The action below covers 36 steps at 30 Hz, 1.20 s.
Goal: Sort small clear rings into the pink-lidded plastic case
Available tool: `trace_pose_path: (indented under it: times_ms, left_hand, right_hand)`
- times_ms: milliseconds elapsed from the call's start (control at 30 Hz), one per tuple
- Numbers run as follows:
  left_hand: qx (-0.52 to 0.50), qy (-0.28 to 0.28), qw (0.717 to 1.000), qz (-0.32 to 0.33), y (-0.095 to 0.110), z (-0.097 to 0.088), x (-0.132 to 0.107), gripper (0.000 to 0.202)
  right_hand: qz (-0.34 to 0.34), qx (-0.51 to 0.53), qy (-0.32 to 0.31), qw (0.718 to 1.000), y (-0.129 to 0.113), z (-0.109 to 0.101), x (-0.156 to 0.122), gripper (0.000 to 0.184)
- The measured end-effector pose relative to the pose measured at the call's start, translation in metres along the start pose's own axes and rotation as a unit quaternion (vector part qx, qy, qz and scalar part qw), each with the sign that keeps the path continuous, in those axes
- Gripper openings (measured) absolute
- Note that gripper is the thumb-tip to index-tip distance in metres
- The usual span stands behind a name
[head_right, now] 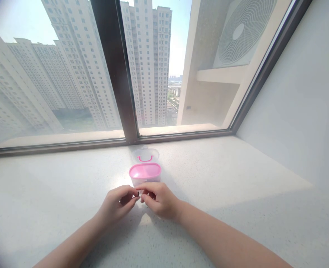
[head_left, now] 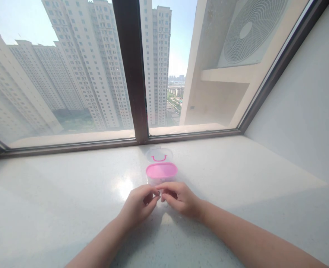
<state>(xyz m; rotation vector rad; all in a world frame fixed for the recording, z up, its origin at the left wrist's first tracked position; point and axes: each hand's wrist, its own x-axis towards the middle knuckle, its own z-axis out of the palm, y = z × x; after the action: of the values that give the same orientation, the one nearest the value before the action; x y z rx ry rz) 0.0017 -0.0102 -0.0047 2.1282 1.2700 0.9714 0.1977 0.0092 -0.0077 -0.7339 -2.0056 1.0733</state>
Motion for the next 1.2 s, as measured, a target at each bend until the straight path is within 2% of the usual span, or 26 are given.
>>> trace_pose_path:
  times_ms: [167, 333, 900, 1067, 1200]
  left_hand:
    - [-0.044, 0.01, 0.998, -0.037, -0.0027, -0.0008, 0.0013, 0.012]
    - [-0.068, 0.023, 0.997, -0.043, -0.003, -0.0012, 0.0013, 0.011]
    - [-0.04, 0.006, 0.999, -0.034, -0.0015, 0.0008, 0.0013, 0.012]
    - [-0.043, 0.003, 0.999, -0.032, -0.002, 0.0013, 0.0004, 0.013]
    - [-0.049, 0.007, 0.999, -0.006, -0.0037, 0.0017, -0.0001, 0.013]
  right_hand:
    - [0.003, -0.008, 0.026, 1.0, -0.0016, -0.0003, 0.0008, 0.023]
    - [0.011, -0.022, 0.035, 0.999, -0.0018, 0.001, 0.0017, 0.019]
    - [0.019, -0.047, 0.052, 0.997, -0.004, 0.0032, 0.0029, 0.007]
    - [0.034, -0.023, 0.046, 0.998, -0.002, 0.0025, 0.0026, 0.005]
    - [0.05, 0.008, 0.041, 0.998, -0.001, 0.0041, 0.0024, 0.008]
